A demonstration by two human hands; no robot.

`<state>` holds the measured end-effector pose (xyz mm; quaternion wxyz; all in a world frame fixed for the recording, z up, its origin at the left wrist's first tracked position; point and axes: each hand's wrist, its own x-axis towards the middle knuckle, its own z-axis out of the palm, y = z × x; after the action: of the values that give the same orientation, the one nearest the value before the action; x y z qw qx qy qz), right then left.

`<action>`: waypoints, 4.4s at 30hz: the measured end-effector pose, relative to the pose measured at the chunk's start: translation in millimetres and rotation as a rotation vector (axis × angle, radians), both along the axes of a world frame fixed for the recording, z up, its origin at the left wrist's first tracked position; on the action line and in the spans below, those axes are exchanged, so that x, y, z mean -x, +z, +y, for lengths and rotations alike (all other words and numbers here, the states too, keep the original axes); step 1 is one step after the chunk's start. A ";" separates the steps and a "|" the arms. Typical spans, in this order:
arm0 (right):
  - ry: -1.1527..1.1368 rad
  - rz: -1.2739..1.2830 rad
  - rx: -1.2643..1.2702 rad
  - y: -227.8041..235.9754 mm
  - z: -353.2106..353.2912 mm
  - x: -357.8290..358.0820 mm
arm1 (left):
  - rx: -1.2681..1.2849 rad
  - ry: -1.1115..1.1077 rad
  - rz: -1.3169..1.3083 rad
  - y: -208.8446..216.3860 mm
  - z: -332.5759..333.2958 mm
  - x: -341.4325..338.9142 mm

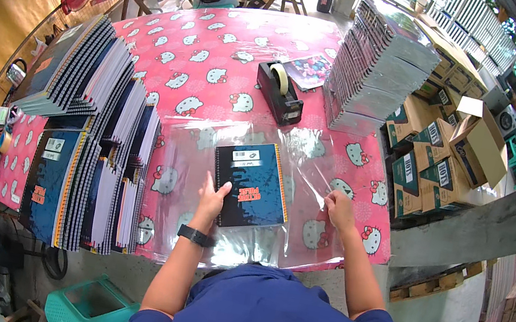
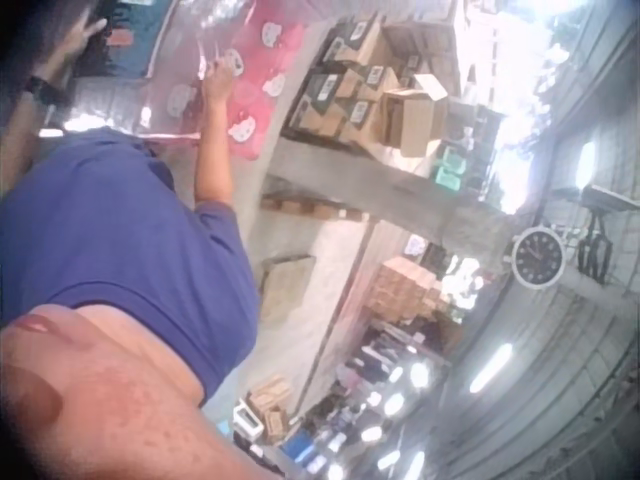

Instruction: The person places spiral-bound notebooks into a clear plastic bag, seals it with tape from a dispenser, and places the finished package onto a stack.

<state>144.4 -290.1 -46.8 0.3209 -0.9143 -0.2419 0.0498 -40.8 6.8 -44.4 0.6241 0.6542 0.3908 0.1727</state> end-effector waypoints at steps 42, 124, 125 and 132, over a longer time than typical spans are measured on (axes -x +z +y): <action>0.113 0.601 -0.207 10.6 142.9 -34.5 | -0.377 -0.132 0.113 30.0 -6.9 0.9; 0.355 0.723 -0.241 52.0 190.2 37.0 | -1.024 -0.458 -0.102 43.8 40.9 -16.7; 0.355 0.694 -0.230 61.7 190.2 40.6 | -0.935 -0.622 0.097 39.6 51.0 -33.4; 0.392 0.809 -0.294 37.1 180.0 22.2 | -1.006 -0.337 -0.271 37.3 70.1 -89.6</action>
<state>122.1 -110.1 -9.7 0.4999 -0.7034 -0.2699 0.4271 48.8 76.9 -7.0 0.2979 0.8975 0.0658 0.3184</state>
